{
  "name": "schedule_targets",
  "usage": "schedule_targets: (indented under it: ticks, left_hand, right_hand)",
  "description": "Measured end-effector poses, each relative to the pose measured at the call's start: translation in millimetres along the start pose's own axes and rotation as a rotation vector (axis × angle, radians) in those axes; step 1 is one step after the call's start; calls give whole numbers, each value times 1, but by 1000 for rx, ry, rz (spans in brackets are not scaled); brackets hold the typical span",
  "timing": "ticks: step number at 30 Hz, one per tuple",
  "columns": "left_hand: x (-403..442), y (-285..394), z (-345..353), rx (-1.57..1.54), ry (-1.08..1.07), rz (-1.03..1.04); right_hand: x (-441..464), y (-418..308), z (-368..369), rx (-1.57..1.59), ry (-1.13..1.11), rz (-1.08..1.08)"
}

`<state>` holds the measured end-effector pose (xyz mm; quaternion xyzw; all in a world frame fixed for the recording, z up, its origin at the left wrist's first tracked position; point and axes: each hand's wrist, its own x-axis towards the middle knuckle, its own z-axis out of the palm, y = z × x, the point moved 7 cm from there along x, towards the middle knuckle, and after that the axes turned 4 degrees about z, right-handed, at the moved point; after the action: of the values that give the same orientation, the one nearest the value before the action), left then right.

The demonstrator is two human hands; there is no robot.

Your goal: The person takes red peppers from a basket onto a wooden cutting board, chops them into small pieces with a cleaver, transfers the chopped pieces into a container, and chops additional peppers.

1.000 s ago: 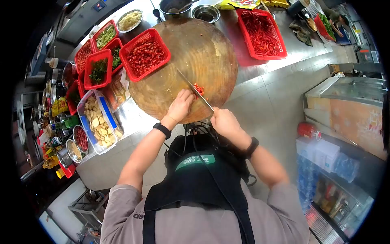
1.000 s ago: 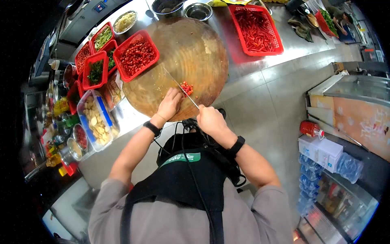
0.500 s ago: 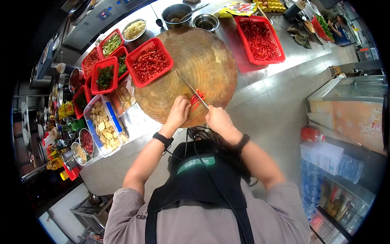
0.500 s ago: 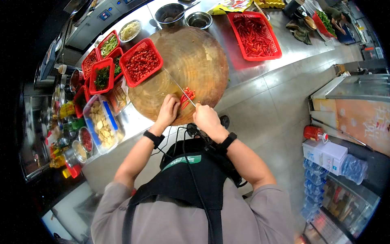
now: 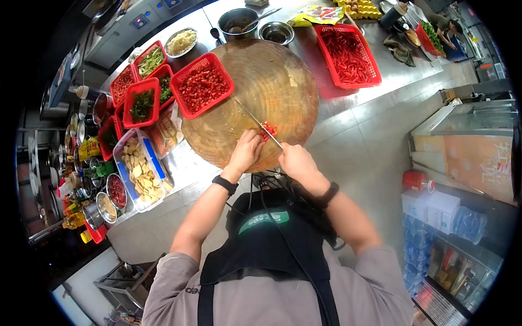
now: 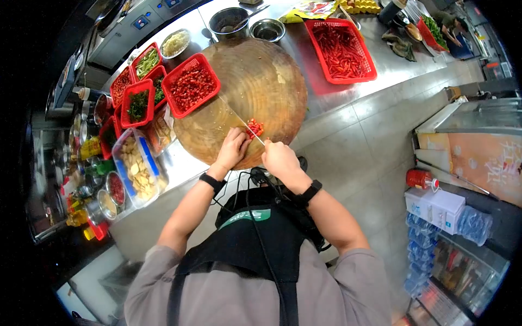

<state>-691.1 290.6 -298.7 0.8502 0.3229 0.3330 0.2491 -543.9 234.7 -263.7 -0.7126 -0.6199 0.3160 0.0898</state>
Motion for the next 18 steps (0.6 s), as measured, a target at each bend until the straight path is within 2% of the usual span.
schedule_targets:
  ticks: [2,12,18]
  left_hand:
    - [-4,-9,6,19,-90,-80]
    - [1,-6,2,-19,-72,-32]
    - [-3,-8,6,1,-76,-16]
  right_hand:
    - [-7,-5,-5,-10,-20,-6]
    - [-31,1,-1,-78,-106,24]
    - [2,3,18,-36,-80,29]
